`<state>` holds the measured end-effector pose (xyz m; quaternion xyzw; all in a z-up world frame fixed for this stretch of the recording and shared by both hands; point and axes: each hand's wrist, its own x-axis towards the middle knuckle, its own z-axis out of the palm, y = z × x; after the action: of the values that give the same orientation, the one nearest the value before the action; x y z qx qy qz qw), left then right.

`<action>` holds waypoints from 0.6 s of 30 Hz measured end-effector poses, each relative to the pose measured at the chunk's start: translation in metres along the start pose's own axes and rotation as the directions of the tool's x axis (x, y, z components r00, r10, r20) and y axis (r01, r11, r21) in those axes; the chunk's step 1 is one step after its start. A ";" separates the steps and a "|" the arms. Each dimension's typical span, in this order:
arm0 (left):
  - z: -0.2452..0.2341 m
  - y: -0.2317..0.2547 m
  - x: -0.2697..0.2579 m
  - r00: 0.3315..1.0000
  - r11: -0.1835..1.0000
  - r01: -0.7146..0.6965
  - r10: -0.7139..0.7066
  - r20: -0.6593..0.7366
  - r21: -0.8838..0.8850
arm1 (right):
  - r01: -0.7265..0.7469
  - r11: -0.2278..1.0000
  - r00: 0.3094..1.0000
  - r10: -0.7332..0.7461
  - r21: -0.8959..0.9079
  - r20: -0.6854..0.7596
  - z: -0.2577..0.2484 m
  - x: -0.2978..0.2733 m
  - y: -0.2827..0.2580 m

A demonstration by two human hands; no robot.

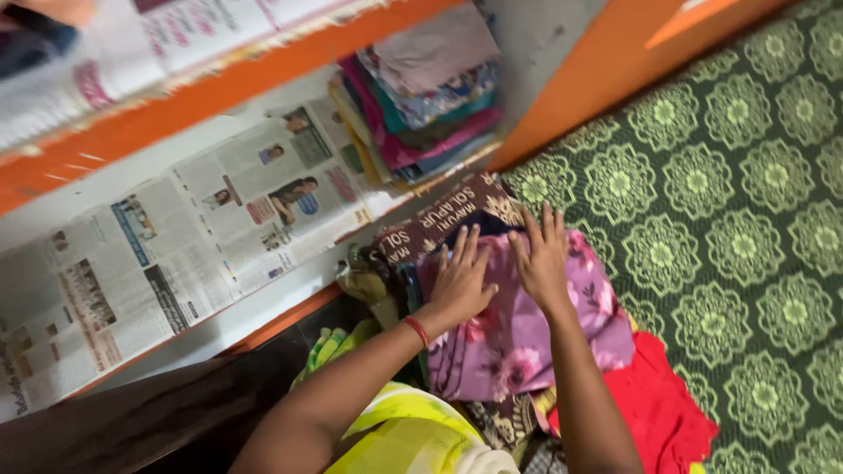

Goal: The person folds various garments one by one and places them into a shelf. The person handles shirts and other clothing items, folding each neatly before stacking them inside the shelf.

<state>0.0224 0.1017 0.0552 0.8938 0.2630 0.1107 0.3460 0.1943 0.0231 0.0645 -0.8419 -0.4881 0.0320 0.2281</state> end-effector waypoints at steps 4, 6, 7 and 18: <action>0.043 0.024 -0.024 0.997 0.998 -0.054 0.053 0.051 0.022 | -0.102 0.993 0.993 0.099 -0.059 -0.059 0.010 -0.078 0.051; 0.060 0.036 -0.035 0.994 0.996 -0.084 0.081 0.077 0.037 | -0.214 0.976 0.976 0.212 -0.041 -0.044 0.017 -0.117 0.065; 0.068 0.041 -0.042 0.992 0.994 -0.098 0.093 0.091 0.049 | -0.236 0.971 0.971 0.235 -0.027 -0.045 0.018 -0.137 0.069; 0.125 0.043 -0.101 0.940 0.967 -0.143 0.066 0.335 0.212 | -0.202 0.979 0.979 0.203 -0.008 0.039 0.017 -0.244 0.058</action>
<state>0.0022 -0.0502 -0.0096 0.9469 0.1653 -0.0517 0.2709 0.1092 -0.1995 -0.0164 -0.8868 -0.4043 0.0706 0.2123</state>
